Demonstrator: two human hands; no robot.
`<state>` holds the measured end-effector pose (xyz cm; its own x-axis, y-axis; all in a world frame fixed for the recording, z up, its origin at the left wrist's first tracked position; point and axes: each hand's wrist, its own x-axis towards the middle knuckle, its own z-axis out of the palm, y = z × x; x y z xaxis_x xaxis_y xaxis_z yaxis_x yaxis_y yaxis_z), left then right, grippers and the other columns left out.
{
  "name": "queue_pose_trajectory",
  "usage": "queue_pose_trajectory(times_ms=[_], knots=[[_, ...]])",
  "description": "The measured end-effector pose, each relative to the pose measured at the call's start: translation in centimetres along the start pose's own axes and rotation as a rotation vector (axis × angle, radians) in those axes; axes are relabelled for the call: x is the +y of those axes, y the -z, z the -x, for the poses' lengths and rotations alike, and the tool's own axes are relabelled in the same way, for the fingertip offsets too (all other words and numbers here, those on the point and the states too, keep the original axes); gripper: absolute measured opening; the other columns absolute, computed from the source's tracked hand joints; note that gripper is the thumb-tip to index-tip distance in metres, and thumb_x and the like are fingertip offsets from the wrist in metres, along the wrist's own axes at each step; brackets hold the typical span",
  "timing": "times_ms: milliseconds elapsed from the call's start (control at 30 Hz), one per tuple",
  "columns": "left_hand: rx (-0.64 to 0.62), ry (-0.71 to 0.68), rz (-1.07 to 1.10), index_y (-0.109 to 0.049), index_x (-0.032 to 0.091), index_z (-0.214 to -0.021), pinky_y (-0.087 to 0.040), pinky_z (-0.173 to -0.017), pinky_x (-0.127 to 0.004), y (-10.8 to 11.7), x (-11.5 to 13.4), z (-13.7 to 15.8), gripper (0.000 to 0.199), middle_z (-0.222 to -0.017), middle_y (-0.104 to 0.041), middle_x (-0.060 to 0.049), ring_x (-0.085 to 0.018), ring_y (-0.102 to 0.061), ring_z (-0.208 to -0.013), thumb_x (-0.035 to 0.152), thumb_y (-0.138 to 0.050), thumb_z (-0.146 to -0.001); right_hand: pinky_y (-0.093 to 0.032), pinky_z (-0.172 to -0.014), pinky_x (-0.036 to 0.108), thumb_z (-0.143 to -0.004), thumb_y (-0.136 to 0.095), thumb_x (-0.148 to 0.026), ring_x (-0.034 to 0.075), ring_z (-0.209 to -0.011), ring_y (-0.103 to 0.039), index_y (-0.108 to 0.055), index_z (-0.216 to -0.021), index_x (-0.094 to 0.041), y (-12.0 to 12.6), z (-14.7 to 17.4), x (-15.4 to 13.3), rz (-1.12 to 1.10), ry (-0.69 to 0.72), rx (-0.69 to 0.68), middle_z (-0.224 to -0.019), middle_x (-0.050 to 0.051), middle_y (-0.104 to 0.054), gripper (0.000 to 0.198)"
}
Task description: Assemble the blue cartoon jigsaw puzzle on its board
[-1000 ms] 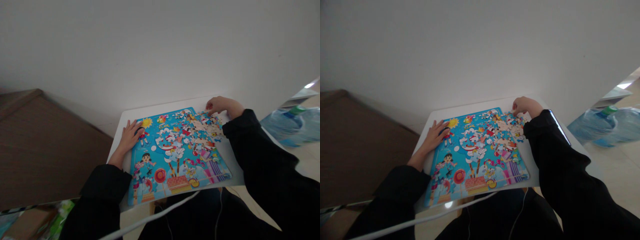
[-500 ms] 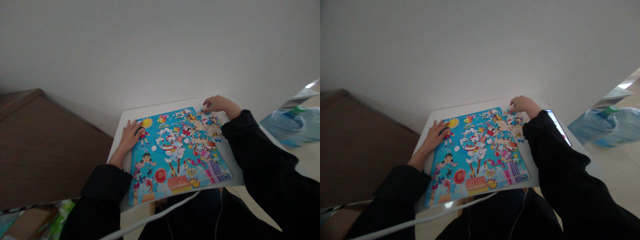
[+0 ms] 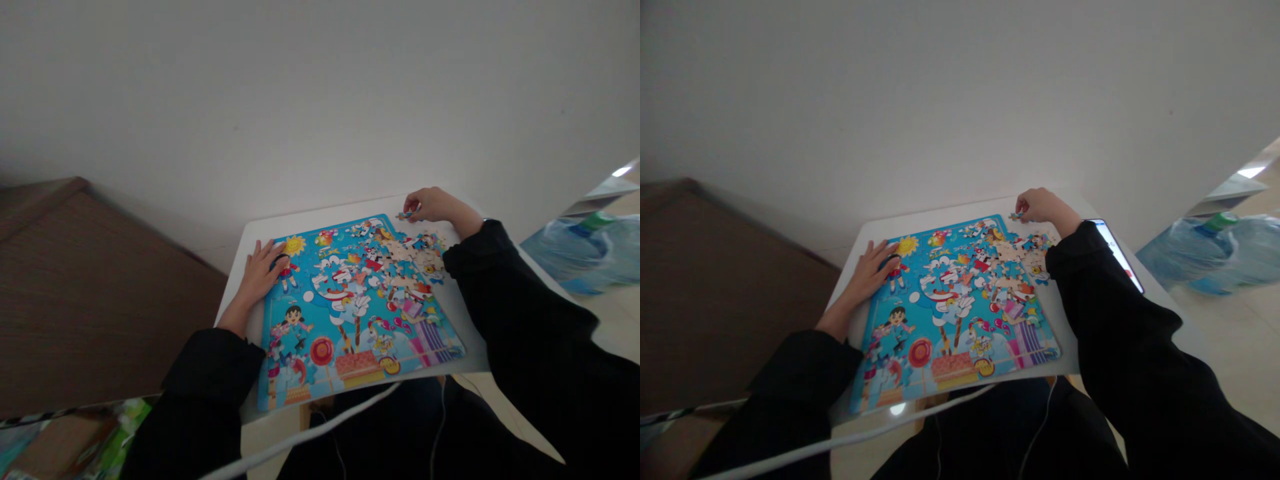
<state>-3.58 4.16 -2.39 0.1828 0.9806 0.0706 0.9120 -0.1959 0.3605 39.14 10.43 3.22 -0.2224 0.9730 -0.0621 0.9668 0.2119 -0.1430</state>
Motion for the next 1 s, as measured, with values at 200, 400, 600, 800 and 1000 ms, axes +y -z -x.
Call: queue_pose_trajectory(times_ms=[200,400,600,800,1000], knots=[[-0.011,0.013,0.003,-0.046,0.021,-0.137,-0.013,-0.111,-0.064,0.2,0.3,0.0,0.05,-0.153,-0.03,-0.01,-0.034,-0.01,-0.145,0.043,-0.039,-0.093,-0.046,-0.07,0.03,-0.07,-0.063,-0.022,0.018,-0.076,-0.065,-0.069,-0.088,-0.019,-0.1,0.4,-1.7,-0.178,0.133,0.162,-0.083,0.005,-0.071,0.019],[-0.003,0.007,-0.001,-0.048,0.022,-0.136,-0.013,-0.111,-0.063,0.3,0.5,0.0,0.05,-0.153,-0.032,-0.009,-0.033,-0.011,-0.145,0.044,-0.038,-0.093,-0.044,-0.077,0.029,-0.073,-0.057,-0.017,0.016,-0.081,-0.063,-0.068,-0.086,-0.019,-1.3,0.7,-6.5,-0.273,0.399,0.193,-0.087,0.004,-0.071,0.017],[0.004,-0.011,0.003,-0.047,0.023,-0.137,-0.013,-0.111,-0.064,0.2,0.2,0.0,0.051,-0.153,-0.031,-0.009,-0.033,-0.01,-0.145,0.046,-0.037,-0.093,-0.044,-0.08,0.029,-0.074,-0.057,-0.02,0.017,-0.086,-0.063,-0.07,-0.089,-0.021,-1.4,1.1,-7.6,-0.217,0.521,-0.029,-0.092,0.003,-0.071,0.019],[-0.004,-0.016,0.016,-0.047,0.025,-0.137,-0.013,-0.112,-0.062,-0.1,-0.4,0.0,0.05,-0.154,-0.031,-0.007,-0.033,-0.011,-0.145,0.047,-0.037,-0.093,-0.044,-0.086,0.03,-0.079,-0.057,-0.033,0.018,-0.096,-0.064,-0.071,-0.098,-0.025,0.4,1.6,-6.9,-0.226,0.424,-0.014,-0.101,0.002,-0.071,0.025],[0.004,-0.007,0.004,-0.047,0.025,-0.137,-0.013,-0.111,-0.064,-0.2,-0.4,0.0,0.049,-0.154,-0.031,-0.007,-0.033,-0.011,-0.145,0.047,-0.037,-0.093,-0.05,-0.078,0.035,-0.069,-0.067,-0.028,0.023,-0.086,-0.066,-0.072,-0.091,-0.025,2.7,2.4,-2.0,-0.004,0.084,-0.121,-0.091,0.003,-0.072,0.023]])
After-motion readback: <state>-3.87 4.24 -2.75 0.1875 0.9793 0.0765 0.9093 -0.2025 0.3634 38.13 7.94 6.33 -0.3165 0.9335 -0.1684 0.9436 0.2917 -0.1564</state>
